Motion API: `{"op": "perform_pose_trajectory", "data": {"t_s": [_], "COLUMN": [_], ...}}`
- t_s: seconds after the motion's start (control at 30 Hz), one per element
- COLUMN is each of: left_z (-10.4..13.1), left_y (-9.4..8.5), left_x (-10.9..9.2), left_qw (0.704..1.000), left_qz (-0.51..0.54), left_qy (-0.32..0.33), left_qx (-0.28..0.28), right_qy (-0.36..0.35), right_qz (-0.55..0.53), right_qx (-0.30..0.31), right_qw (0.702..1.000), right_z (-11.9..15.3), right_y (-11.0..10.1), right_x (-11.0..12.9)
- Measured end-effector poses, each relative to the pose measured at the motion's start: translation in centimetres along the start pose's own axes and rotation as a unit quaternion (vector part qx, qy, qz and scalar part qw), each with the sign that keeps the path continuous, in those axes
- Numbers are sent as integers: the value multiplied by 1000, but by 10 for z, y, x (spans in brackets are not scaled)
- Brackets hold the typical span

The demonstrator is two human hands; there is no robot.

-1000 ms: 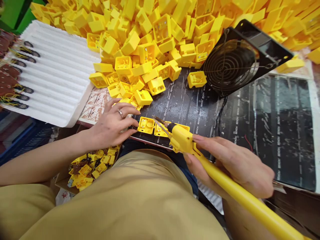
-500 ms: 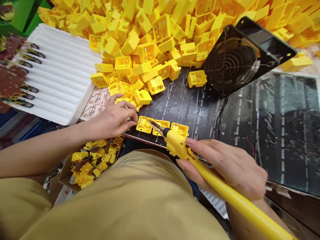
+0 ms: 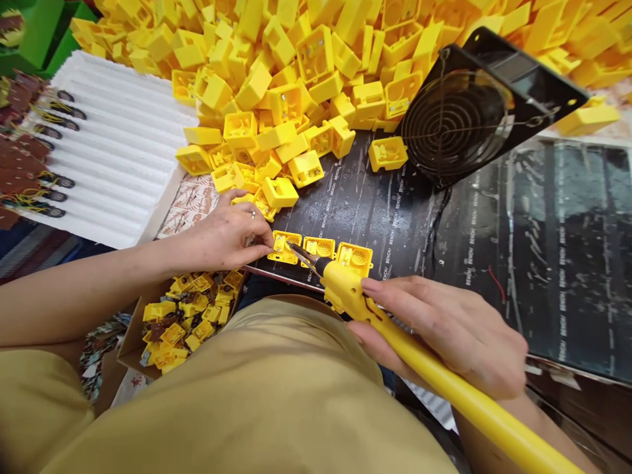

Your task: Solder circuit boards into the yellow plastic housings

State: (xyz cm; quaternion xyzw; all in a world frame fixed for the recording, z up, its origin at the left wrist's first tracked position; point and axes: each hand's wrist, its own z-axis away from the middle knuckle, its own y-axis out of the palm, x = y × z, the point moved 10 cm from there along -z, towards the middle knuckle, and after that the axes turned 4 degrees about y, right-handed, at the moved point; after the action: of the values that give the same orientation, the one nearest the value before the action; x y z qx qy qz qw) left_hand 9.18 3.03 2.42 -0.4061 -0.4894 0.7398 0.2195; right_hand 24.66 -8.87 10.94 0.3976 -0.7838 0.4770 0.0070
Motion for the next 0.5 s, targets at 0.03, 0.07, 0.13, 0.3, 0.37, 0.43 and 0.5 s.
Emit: {"op": "perform_pose_trajectory", "data": {"t_s": [0.03,0.07,0.13,0.3,0.37,0.43,0.5], "left_z": [-1,-2,-2,-2,-2,-3,-3], "left_y": [-1,-2,-3,0,0,0,0], "left_x": [0,-1,1,4,1,0,0], "left_qw": [1000,1000,1000,999,999,999,999], "left_qz": [2,5,8,-8,-15,-23,-32], "left_qy": [2,1,-10,-41,-31,-24,-24], "left_qx": [-1,-2,-5,25,30,32,36], "right_qy": [-9,-2,6,41,64,62,44], "right_qz": [-6,-9,-11,-44,-73,-86,-92], "right_qx": [12,17,21,24,26,31,37], "right_qw": [1000,1000,1000,998,995,994,994], "right_z": [-1,0,4,11,7,3,1], "right_y": [2,3,6,11,12,12,13], "right_x": [1,-1,-5,-9,-8,-2,4]}}
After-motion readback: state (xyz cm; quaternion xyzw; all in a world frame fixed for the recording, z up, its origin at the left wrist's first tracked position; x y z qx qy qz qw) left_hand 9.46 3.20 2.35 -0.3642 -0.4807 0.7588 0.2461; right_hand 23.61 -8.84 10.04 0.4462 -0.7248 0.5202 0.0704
